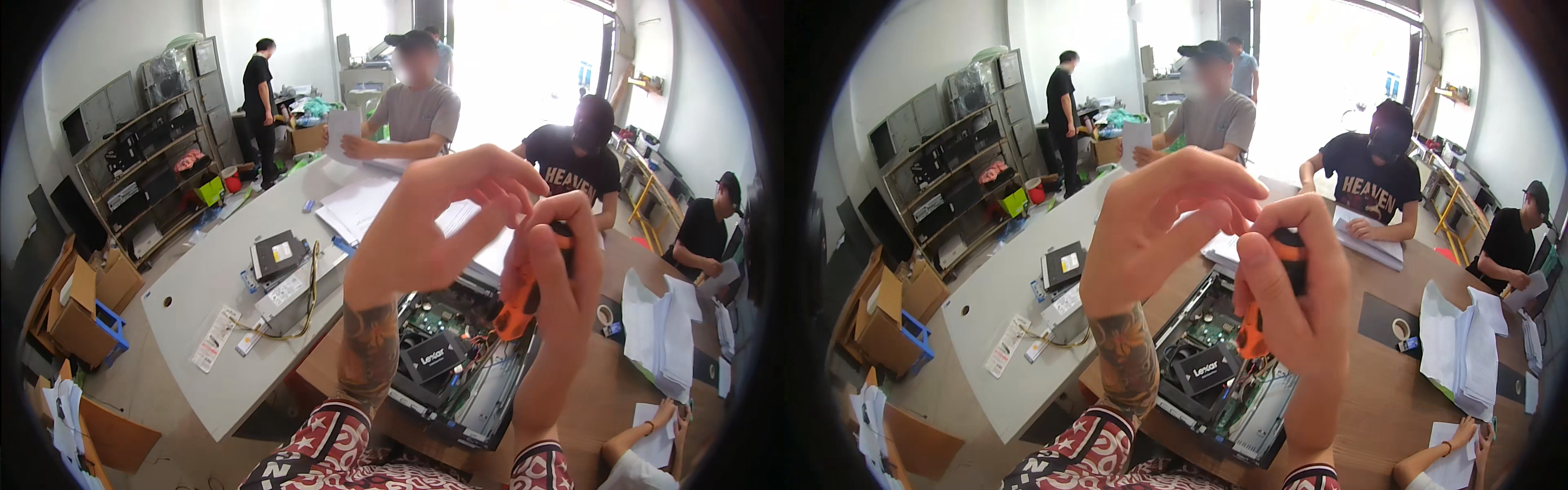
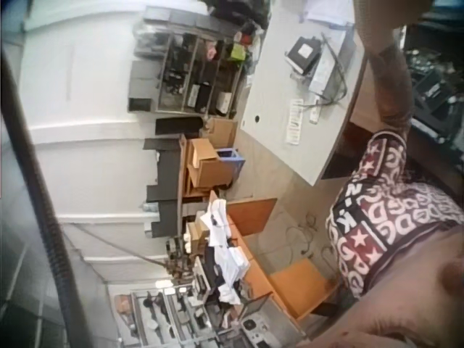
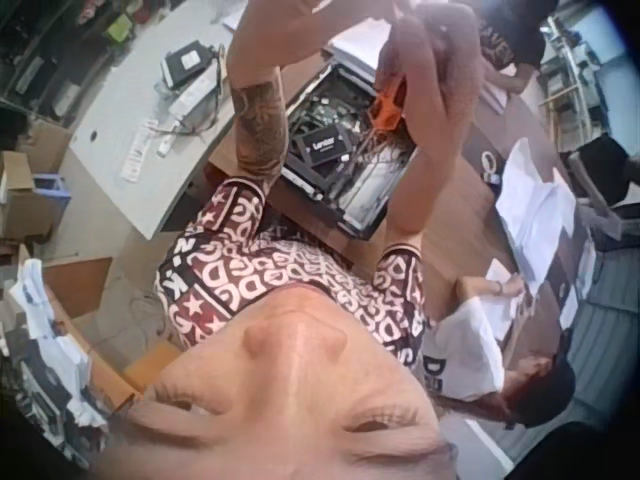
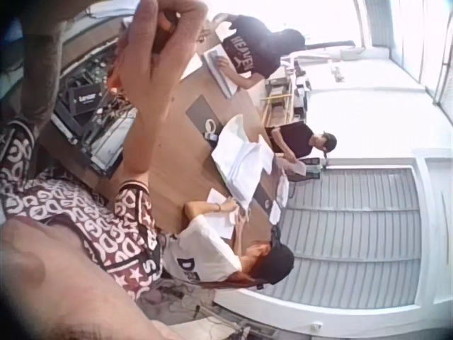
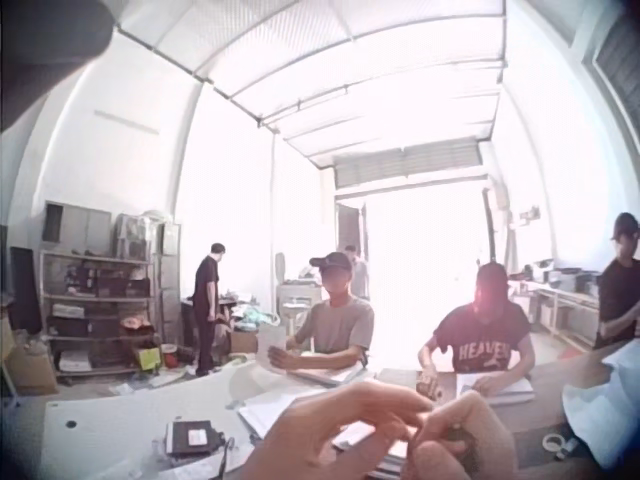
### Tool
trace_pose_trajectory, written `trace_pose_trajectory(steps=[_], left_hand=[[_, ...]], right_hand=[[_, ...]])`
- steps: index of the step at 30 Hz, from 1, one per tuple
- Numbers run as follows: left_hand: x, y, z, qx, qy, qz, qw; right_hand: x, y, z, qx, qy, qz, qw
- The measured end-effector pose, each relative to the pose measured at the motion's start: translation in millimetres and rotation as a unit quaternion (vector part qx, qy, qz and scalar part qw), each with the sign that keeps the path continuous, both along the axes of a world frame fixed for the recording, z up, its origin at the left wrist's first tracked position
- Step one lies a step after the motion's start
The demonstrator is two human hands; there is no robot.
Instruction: The person uses a screwdriver to remove screws from the internal components of a computer tower, including a fan and electronic boards.
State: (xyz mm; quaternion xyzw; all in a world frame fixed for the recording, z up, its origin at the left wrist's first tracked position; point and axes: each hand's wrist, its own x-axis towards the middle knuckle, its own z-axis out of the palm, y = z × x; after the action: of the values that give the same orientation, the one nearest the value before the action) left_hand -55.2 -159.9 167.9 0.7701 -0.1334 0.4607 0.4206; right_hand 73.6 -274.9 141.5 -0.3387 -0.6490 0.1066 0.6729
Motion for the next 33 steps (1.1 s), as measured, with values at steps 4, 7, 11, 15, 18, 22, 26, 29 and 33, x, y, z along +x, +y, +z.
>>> trace_pose_trajectory(steps=[4,7,11,15,18,22,26,29,33], left_hand=[[-1.3,-4.5,3.9,0.078,-0.016,0.082,0.993],[-13.1,4.5,8.6,0.093,0.000,0.076,0.993],[-17.0,3.2,3.2,0.103,-0.023,-0.002,0.994],[-14.1,8.4,2.7,0.143,-0.011,-0.047,0.988],[-12.6,8.9,0.4,0.155,-0.002,-0.057,0.986],[-10.2,8.3,-2.6,0.170,-0.021,-0.071,0.983],[-2.0,2.1,-7.3,0.033,-0.057,-0.135,0.989],[-6.5,2.8,-5.4,0.052,-0.067,-0.098,0.992],[-10.9,5.2,-4.9,0.131,-0.046,0.009,0.990]], right_hand=[[-9.4,-3.4,11.4,-0.072,0.002,-0.047,0.996],[-2.6,-4.7,26.2,-0.081,-0.094,0.026,0.992],[11.8,-17.2,44.6,-0.130,-0.227,0.036,0.965],[26.6,-12.6,35.1,-0.017,-0.250,0.105,0.962],[33.0,-9.0,31.9,0.028,-0.318,0.087,0.944],[15.7,-12.0,22.8,0.038,-0.239,0.057,0.969],[5.6,-15.9,18.1,-0.001,-0.201,-0.020,0.979],[-18.3,-4.3,6.3,-0.012,-0.080,-0.105,0.991],[-24.3,-3.6,5.6,-0.041,-0.031,-0.193,0.980]])
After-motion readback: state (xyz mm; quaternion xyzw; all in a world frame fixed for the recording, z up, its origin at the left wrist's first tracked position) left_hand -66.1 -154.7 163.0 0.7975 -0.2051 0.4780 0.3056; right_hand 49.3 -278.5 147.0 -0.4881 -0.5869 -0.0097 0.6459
